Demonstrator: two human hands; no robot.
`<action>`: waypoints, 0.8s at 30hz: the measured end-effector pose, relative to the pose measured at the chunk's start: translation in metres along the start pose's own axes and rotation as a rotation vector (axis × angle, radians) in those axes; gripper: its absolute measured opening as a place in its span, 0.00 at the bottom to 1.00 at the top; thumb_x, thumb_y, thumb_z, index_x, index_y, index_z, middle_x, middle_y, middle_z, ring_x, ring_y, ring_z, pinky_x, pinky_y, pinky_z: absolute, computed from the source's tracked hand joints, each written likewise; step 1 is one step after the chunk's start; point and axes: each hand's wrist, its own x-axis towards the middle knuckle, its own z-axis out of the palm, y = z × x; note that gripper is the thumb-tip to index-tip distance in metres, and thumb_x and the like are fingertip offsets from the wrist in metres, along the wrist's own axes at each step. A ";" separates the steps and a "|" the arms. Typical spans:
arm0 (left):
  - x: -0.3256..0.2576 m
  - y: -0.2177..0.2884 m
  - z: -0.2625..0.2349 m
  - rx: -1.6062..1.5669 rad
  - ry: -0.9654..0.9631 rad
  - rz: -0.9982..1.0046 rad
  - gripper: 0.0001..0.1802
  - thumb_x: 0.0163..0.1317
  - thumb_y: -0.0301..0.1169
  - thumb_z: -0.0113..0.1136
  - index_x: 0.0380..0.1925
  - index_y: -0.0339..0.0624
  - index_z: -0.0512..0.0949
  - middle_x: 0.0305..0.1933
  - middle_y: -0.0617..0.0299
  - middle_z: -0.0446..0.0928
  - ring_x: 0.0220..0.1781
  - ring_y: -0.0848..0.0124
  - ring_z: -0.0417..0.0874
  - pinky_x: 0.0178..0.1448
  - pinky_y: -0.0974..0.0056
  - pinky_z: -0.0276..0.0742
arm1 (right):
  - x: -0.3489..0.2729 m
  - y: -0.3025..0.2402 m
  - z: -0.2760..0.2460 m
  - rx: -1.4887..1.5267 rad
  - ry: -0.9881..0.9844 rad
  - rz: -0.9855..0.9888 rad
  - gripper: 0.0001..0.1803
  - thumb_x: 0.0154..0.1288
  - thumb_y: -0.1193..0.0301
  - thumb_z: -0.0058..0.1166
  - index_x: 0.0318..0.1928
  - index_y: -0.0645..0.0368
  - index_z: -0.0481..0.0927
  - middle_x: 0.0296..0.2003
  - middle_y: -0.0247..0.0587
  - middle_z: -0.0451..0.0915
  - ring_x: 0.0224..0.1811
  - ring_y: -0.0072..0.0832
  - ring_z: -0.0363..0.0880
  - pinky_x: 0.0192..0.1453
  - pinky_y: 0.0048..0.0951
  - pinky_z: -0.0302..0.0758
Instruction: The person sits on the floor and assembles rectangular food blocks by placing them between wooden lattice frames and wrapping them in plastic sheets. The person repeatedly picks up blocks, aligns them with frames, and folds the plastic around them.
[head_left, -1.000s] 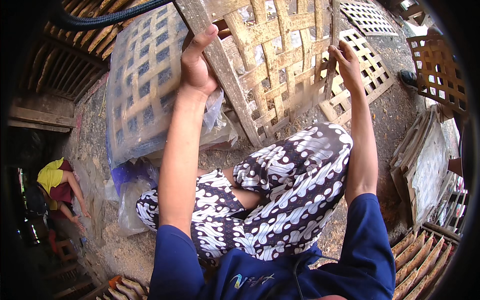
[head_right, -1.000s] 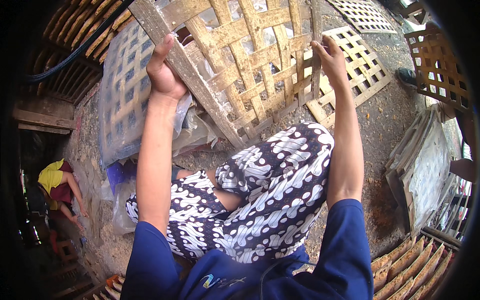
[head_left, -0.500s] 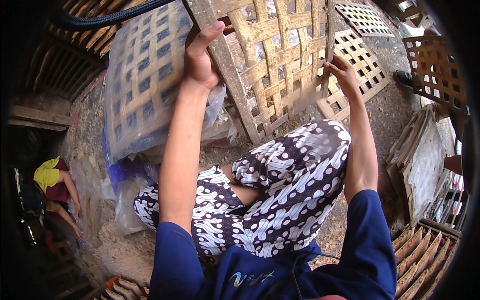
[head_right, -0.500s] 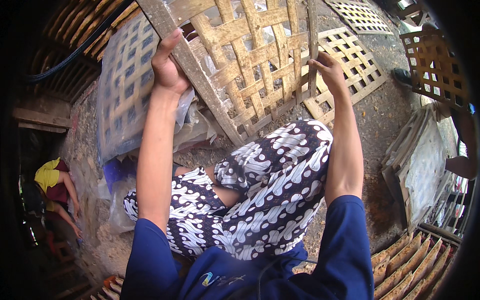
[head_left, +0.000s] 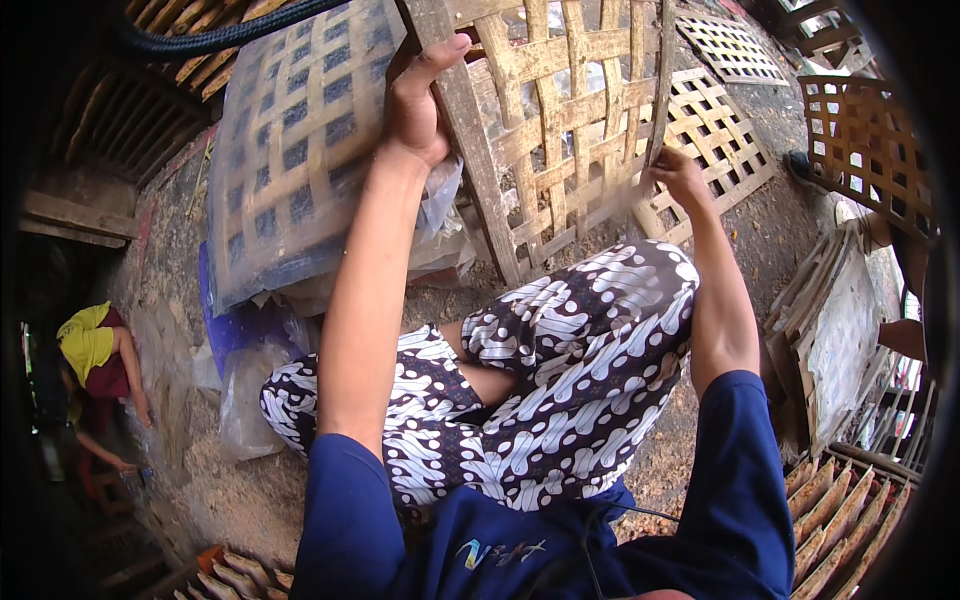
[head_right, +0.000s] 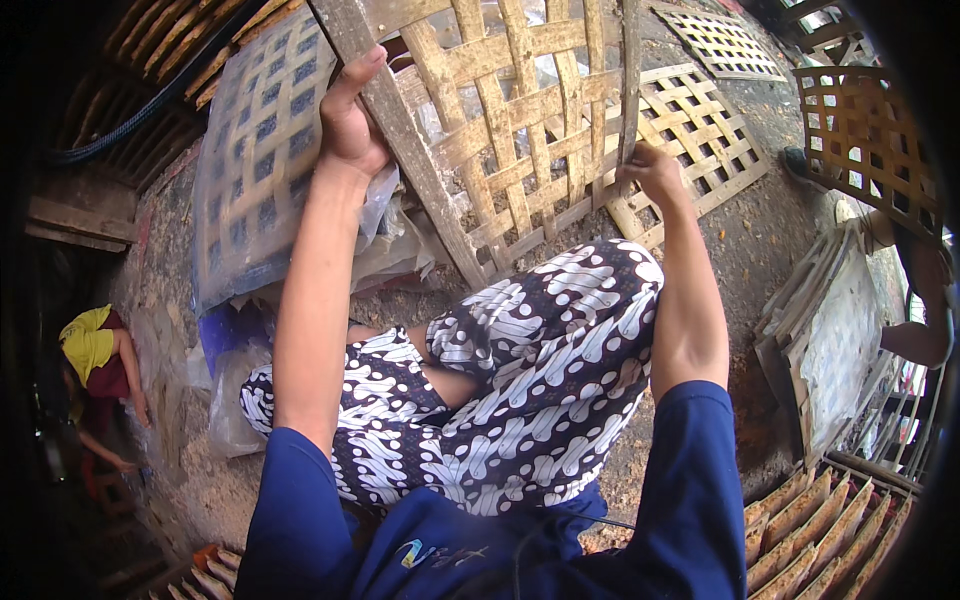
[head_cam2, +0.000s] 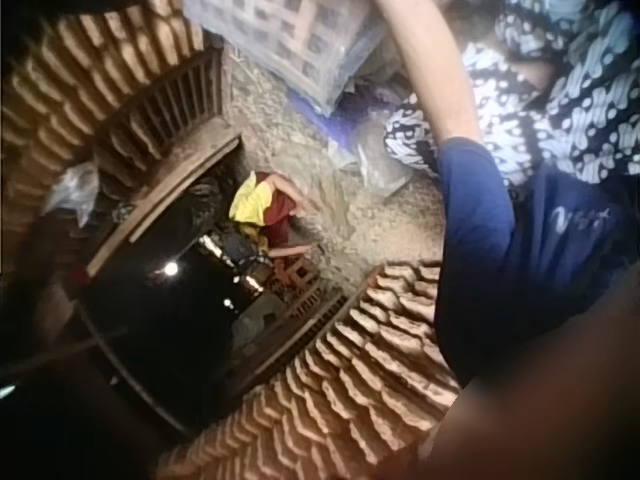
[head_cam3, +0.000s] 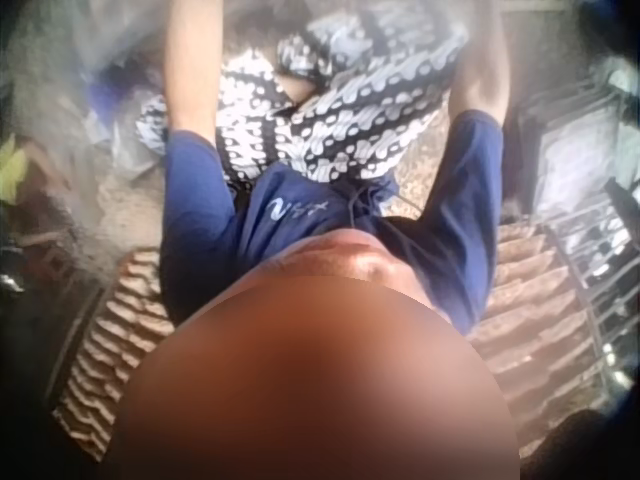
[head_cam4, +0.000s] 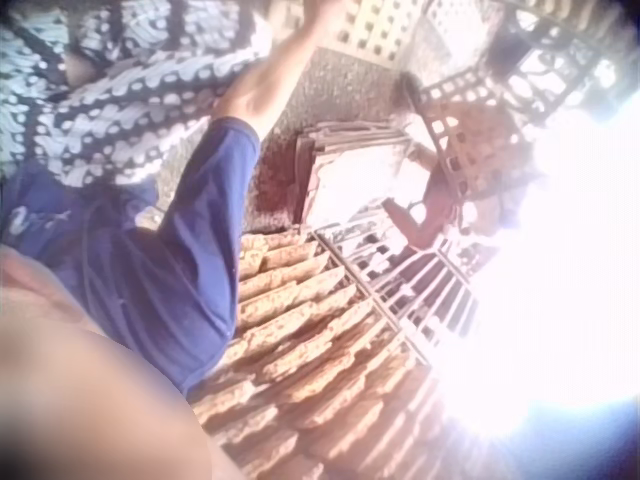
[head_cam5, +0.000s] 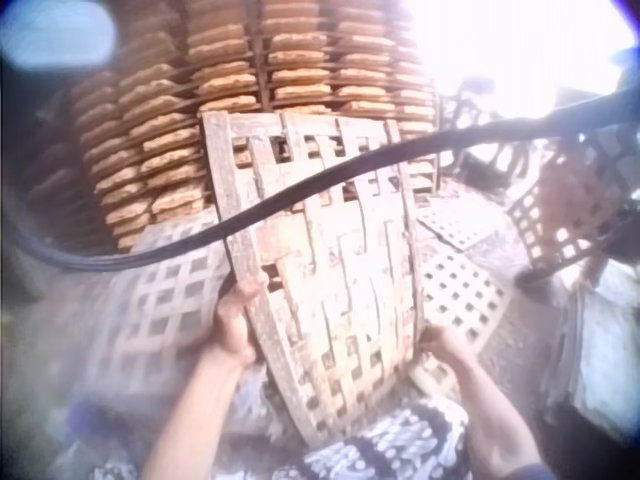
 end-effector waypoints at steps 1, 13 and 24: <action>-0.002 0.002 -0.004 0.010 0.018 0.016 0.30 0.57 0.45 0.61 0.52 0.31 0.73 0.44 0.48 0.80 0.44 0.60 0.84 0.51 0.58 0.81 | 0.002 -0.002 0.009 -0.107 -0.044 0.015 0.16 0.53 0.73 0.69 0.44 0.61 0.84 0.38 0.38 0.87 0.41 0.26 0.83 0.49 0.28 0.77; -0.001 -0.001 -0.012 0.005 0.020 0.021 0.31 0.52 0.42 0.66 0.54 0.38 0.74 0.46 0.55 0.78 0.48 0.65 0.80 0.54 0.59 0.78 | -0.019 -0.081 0.022 0.099 0.120 0.032 0.24 0.57 0.66 0.63 0.51 0.67 0.80 0.37 0.43 0.85 0.39 0.28 0.82 0.48 0.29 0.76; -0.003 0.001 -0.003 -0.073 -0.048 -0.008 0.28 0.52 0.36 0.65 0.54 0.37 0.74 0.46 0.56 0.79 0.48 0.67 0.80 0.55 0.61 0.77 | 0.053 -0.217 -0.005 0.416 0.459 -0.219 0.12 0.65 0.61 0.61 0.40 0.56 0.80 0.21 0.23 0.72 0.21 0.11 0.65 0.26 0.17 0.62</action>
